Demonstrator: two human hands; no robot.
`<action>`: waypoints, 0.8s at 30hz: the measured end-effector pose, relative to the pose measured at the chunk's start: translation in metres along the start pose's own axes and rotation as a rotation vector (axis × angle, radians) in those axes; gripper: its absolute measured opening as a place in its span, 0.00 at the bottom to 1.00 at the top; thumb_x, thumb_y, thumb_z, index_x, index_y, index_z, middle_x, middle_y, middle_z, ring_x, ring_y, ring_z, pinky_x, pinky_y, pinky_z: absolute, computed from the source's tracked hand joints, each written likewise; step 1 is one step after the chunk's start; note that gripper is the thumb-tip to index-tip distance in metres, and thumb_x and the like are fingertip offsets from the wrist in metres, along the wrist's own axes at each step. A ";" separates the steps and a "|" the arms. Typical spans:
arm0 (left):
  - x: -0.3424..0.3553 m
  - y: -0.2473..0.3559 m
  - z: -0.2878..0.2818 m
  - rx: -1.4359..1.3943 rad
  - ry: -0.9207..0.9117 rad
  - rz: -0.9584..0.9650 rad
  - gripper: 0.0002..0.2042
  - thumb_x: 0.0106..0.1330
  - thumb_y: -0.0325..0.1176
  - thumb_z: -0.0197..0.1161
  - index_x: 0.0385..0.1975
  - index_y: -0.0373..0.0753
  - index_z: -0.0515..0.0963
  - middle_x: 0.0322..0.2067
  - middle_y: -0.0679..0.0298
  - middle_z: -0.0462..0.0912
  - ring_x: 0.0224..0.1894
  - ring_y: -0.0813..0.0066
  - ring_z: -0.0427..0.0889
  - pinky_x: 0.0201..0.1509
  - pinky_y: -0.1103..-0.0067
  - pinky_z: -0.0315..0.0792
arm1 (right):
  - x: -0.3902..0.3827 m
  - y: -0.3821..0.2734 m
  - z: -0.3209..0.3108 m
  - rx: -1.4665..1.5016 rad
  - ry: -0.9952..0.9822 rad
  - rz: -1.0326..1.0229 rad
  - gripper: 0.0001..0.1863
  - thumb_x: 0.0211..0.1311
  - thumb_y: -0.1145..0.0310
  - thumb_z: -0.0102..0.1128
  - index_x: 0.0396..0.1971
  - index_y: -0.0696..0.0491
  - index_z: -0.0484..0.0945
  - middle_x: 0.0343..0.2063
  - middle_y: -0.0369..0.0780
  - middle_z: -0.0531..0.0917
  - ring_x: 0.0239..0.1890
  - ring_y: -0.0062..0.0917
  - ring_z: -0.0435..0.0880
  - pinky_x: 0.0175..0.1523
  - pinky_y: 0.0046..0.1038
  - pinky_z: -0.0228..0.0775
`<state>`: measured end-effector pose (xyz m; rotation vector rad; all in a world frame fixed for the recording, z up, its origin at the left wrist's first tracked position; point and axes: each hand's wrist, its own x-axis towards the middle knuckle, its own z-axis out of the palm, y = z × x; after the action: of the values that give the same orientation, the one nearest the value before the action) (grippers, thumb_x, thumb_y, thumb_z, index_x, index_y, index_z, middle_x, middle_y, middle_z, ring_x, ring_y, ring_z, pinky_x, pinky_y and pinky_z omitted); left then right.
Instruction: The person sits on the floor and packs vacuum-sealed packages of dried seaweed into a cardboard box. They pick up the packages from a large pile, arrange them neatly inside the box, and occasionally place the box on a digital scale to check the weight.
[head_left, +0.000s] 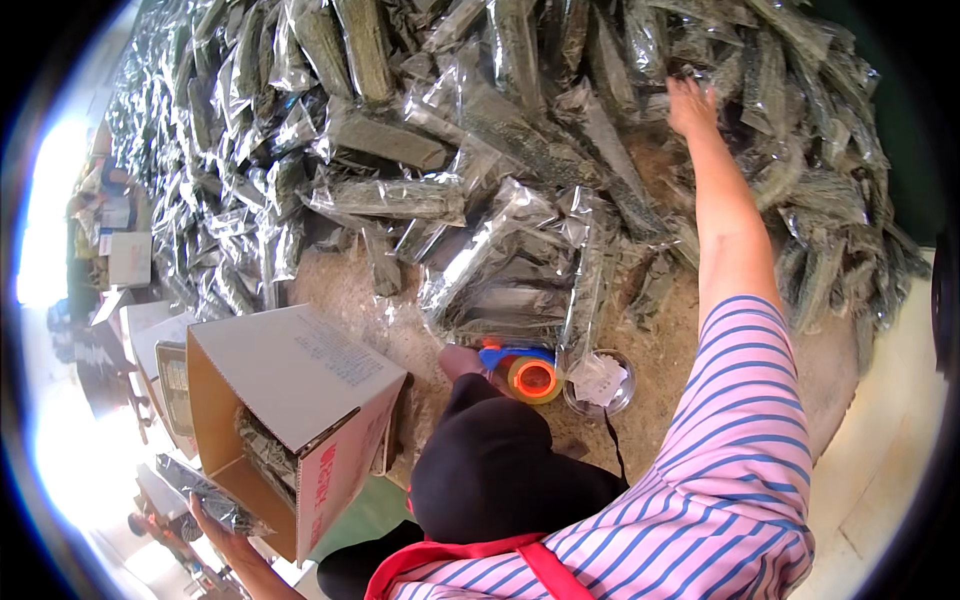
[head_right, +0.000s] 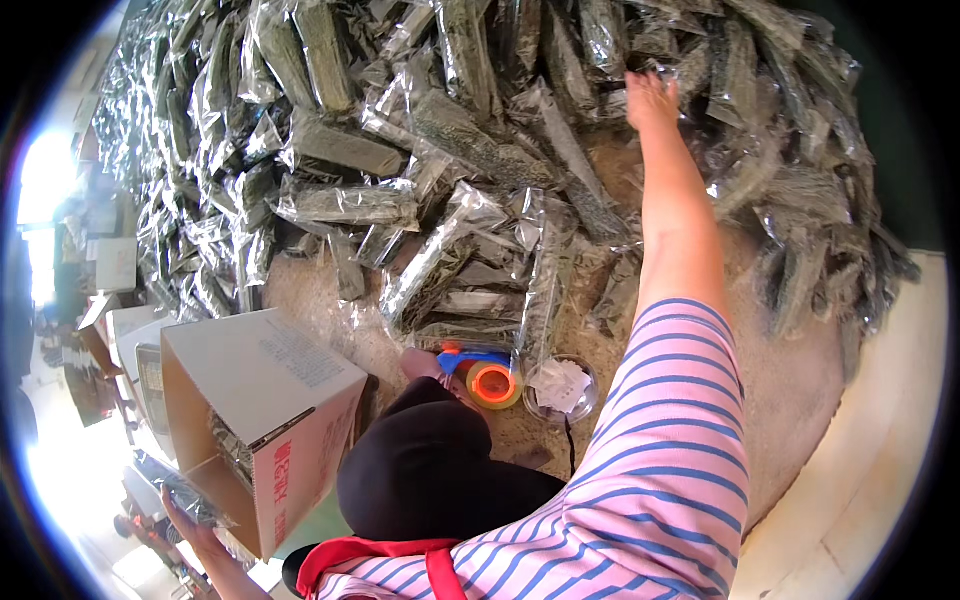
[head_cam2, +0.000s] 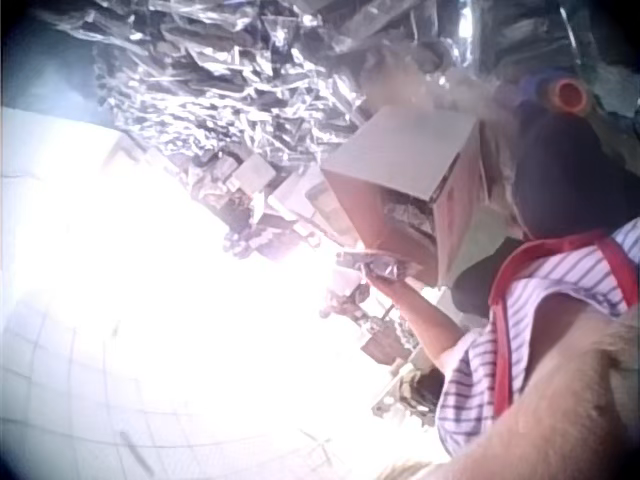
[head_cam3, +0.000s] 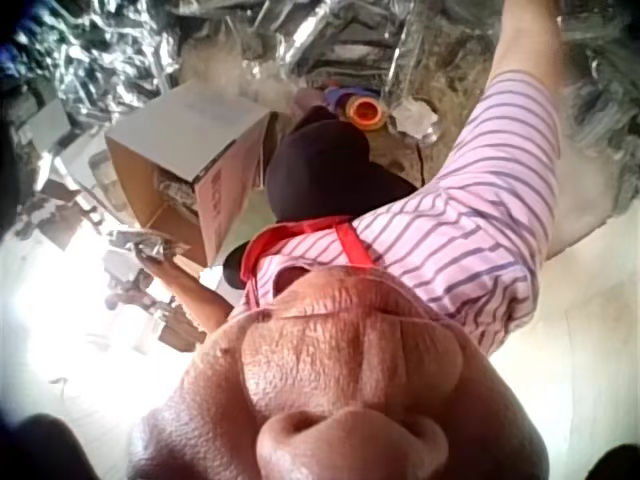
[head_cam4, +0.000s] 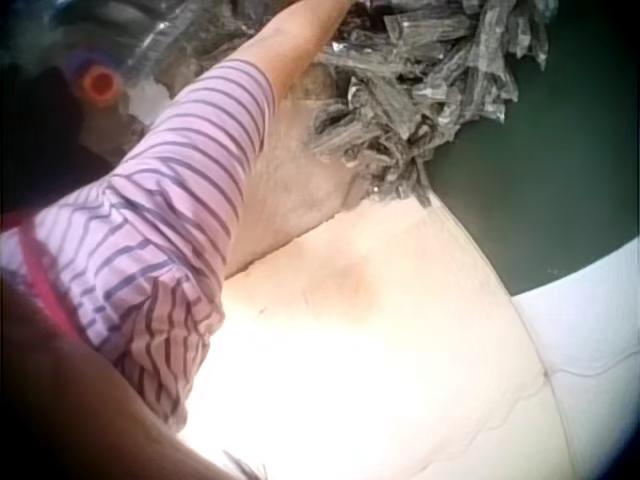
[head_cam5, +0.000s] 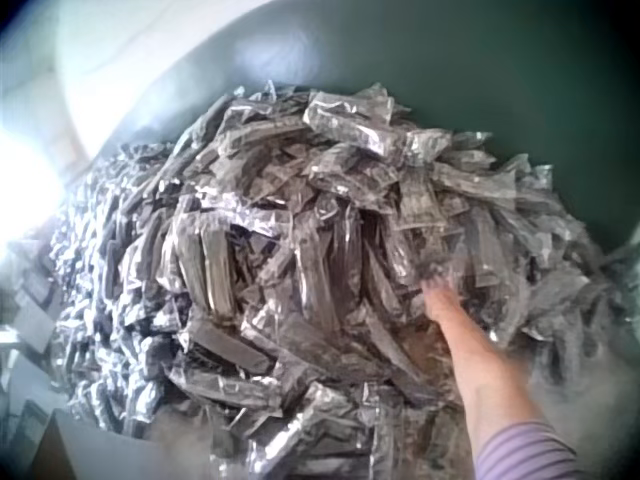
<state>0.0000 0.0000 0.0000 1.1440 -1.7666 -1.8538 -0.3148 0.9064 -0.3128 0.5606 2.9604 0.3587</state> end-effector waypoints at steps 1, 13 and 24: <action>-0.009 0.014 -0.007 0.045 0.029 -0.008 0.34 0.57 0.54 0.56 0.62 0.44 0.59 0.61 0.64 0.59 0.62 0.67 0.58 0.63 0.63 0.55 | -0.012 -0.003 0.014 -0.008 0.011 0.027 0.29 0.53 0.67 0.56 0.58 0.44 0.63 0.58 0.42 0.67 0.62 0.29 0.61 0.67 0.42 0.43; -0.069 -0.005 0.075 0.135 0.164 0.060 0.32 0.55 0.53 0.58 0.57 0.41 0.64 0.53 0.63 0.69 0.55 0.65 0.67 0.57 0.68 0.61 | -0.161 0.002 0.041 0.639 0.023 0.316 0.28 0.51 0.59 0.62 0.51 0.55 0.66 0.33 0.53 0.80 0.36 0.50 0.78 0.40 0.44 0.69; -0.064 -0.035 0.037 0.495 0.029 0.566 0.31 0.55 0.46 0.61 0.58 0.40 0.62 0.53 0.57 0.68 0.55 0.61 0.68 0.59 0.65 0.62 | -0.200 -0.008 -0.068 1.640 0.065 0.033 0.51 0.49 0.36 0.56 0.65 0.54 0.49 0.66 0.48 0.48 0.69 0.37 0.43 0.69 0.38 0.41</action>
<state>0.0226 0.0771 -0.0165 0.6879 -2.3003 -1.1010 -0.1428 0.8102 -0.2373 0.6022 2.5684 -2.1433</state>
